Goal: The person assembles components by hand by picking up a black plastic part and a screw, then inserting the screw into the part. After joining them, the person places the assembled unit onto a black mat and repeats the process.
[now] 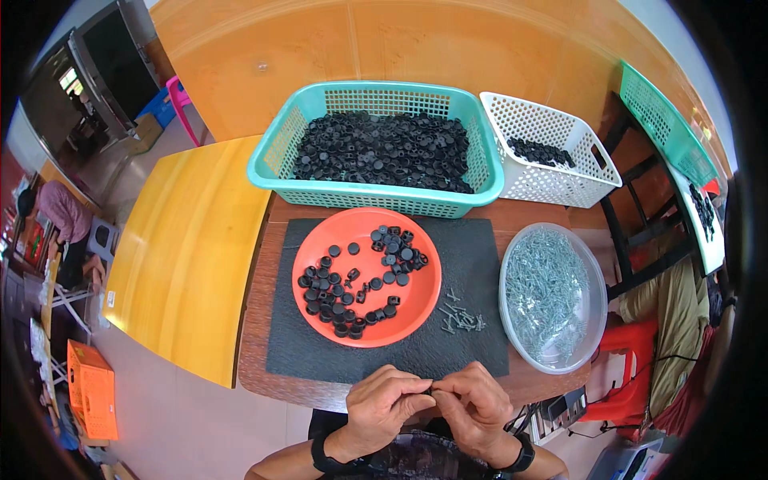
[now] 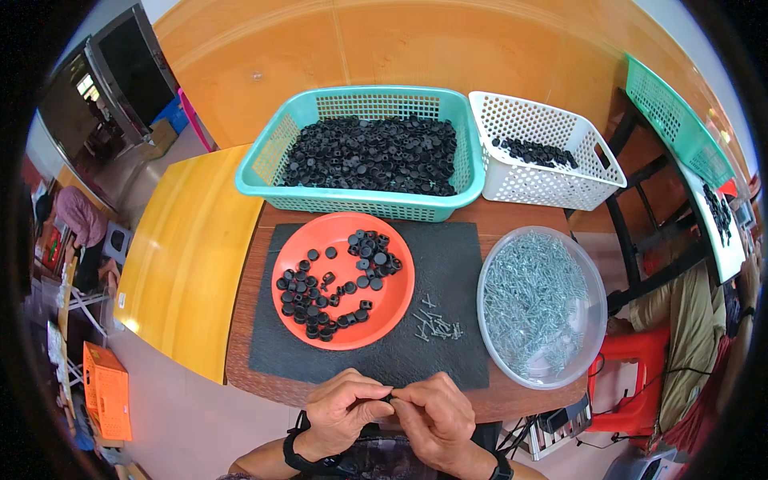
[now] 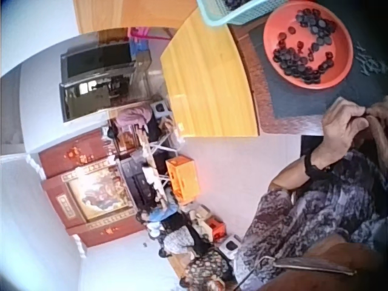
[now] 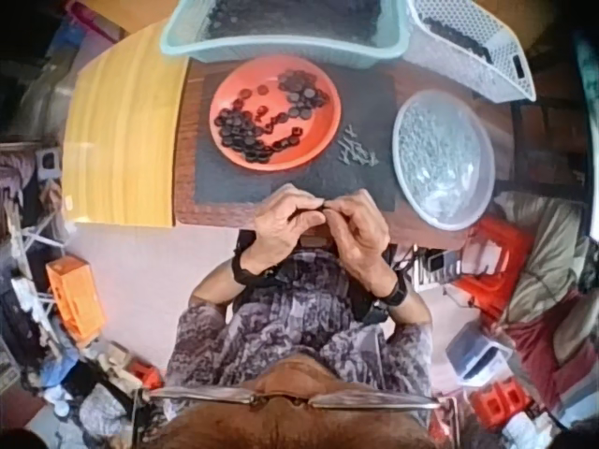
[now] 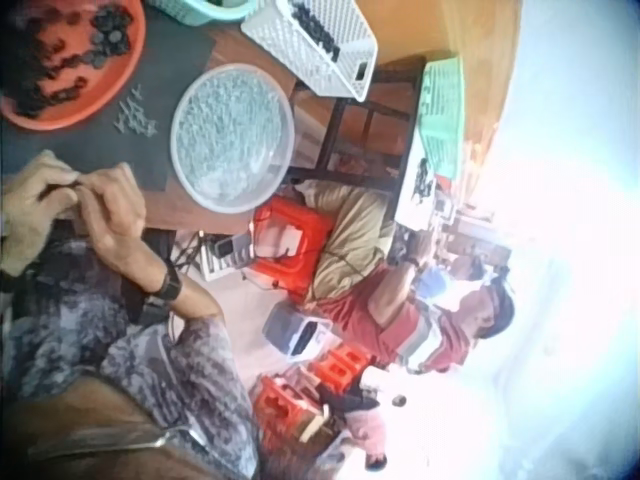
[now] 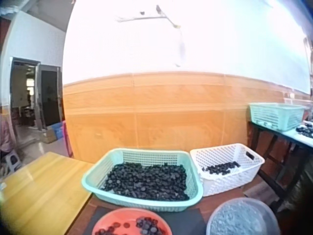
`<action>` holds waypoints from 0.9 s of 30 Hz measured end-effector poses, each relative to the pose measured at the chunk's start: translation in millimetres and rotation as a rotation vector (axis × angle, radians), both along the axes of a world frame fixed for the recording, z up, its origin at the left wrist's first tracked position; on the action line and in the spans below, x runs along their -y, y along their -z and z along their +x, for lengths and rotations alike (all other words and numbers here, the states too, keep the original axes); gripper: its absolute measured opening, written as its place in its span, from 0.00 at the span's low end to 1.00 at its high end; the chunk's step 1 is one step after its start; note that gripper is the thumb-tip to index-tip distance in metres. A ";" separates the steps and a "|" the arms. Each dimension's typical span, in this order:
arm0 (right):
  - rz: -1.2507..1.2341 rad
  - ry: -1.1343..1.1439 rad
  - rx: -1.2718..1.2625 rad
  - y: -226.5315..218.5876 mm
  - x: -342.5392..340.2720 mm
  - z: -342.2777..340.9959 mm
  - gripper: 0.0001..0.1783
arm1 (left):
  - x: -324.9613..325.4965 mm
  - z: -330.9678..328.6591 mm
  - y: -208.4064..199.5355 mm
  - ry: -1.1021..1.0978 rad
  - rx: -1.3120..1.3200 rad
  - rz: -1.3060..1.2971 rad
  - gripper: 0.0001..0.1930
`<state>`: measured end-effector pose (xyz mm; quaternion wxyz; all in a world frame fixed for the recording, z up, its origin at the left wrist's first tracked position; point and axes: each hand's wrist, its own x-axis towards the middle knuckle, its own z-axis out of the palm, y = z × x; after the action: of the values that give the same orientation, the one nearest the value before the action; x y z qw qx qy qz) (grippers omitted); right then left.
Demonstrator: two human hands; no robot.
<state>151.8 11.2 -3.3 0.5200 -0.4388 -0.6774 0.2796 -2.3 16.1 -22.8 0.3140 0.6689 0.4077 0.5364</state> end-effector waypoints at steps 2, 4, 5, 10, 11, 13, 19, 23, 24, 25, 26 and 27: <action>-0.005 -0.010 0.009 0.3 -1.5 -1.6 0.09 | -1.9 0.1 2.5 -0.024 -0.005 0.054 0.14; -0.006 -0.034 0.020 1.5 -2.3 -2.3 0.09 | -0.2 -2.7 2.9 -0.052 -0.014 0.102 0.14; -0.005 -0.042 0.020 1.8 -2.3 -2.9 0.09 | 0.1 -4.4 2.4 -0.031 -0.019 0.070 0.13; -0.049 -0.069 0.046 2.9 -2.7 -6.9 0.10 | 4.0 -9.0 6.7 -0.035 -0.005 0.021 0.13; -0.052 -0.066 0.051 1.9 -3.2 -7.5 0.10 | 3.1 -10.2 5.9 -0.033 0.010 0.002 0.13; -0.043 -0.077 0.064 -1.1 -5.9 -9.7 0.09 | 1.6 -11.4 5.7 -0.027 0.031 -0.020 0.13; 0.003 -0.102 0.102 -4.4 -15.8 -12.1 0.11 | 1.6 -16.7 11.2 -0.023 0.240 -0.297 0.11; 0.018 -0.056 0.206 -12.5 -40.5 -11.7 0.13 | 5.4 -21.1 18.2 -0.015 0.456 -0.459 0.11; 0.017 -0.044 0.215 -11.2 -52.4 -10.7 0.13 | 5.4 -22.1 18.3 -0.001 0.462 -0.462 0.11; 0.081 -0.064 0.307 -9.1 -65.7 -10.1 0.15 | 5.3 -22.6 17.7 0.008 0.486 -0.473 0.12; 0.143 -0.086 0.397 -6.9 -78.0 -10.9 0.16 | 4.9 -23.4 18.1 0.015 0.508 -0.485 0.12; 0.141 -0.081 0.400 -6.6 -88.2 -13.5 0.16 | 5.5 -23.9 21.1 0.010 0.494 -0.482 0.12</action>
<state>138.2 99.4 3.3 0.3928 -0.4203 -0.8022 0.1596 -26.1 10.6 -43.9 0.5549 0.4276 0.4309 0.5688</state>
